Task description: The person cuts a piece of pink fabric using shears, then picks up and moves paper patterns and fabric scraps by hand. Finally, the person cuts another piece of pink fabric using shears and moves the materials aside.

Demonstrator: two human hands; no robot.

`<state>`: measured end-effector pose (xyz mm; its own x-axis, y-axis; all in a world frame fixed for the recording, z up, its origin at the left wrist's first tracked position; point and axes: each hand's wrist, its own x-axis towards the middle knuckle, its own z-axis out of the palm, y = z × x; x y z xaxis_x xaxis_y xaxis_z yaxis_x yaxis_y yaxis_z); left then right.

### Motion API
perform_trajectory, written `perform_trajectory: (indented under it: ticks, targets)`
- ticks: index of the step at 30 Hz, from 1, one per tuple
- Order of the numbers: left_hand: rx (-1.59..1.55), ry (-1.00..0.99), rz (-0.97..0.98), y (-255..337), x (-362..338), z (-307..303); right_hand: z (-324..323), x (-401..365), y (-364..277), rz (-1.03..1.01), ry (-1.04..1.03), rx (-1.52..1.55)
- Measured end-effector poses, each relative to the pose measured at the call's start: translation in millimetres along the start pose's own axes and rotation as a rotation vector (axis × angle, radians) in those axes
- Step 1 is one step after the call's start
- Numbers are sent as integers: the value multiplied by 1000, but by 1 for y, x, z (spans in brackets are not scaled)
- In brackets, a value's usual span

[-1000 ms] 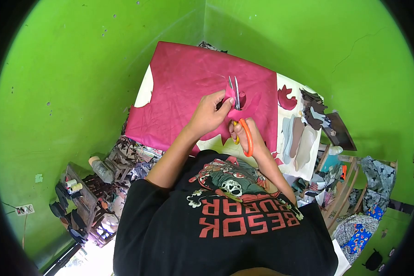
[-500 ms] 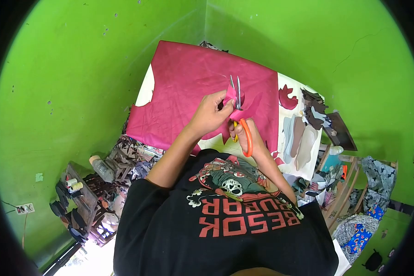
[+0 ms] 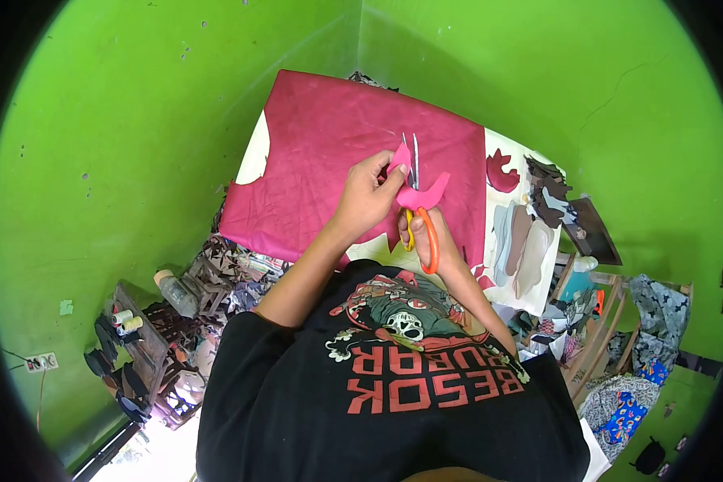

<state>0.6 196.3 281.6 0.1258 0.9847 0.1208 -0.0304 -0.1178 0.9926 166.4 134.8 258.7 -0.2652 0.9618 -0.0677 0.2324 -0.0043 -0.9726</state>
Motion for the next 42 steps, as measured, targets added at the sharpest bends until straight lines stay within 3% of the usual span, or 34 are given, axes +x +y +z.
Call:
perform_trajectory:
  ticks: [9,12,14,21,24,26,30,39,42]
  targets:
    - [119,-161,-52,9,3,-10,-2,-1,-16,0,4,4]
    - [163,-154,-68,7,5,-10,-1,-1,-11,-2,103,-121]
    - [158,-192,-109,11,5,-11,-9,2,9,39,-53,-101]
    - [51,-199,-99,7,4,-13,-4,1,-1,16,-32,104]
    - [-27,-188,-94,1,5,-13,-7,2,14,35,-8,23]
    - [14,-206,-123,-8,6,-17,-11,1,18,181,-5,-68]
    - [157,-255,-150,6,4,-24,-12,-2,-10,169,-14,-22]
    - [-20,-251,-70,9,4,-24,-23,1,4,222,-103,-62]
    - [22,-339,-172,9,4,-29,-23,0,1,242,-75,-93]
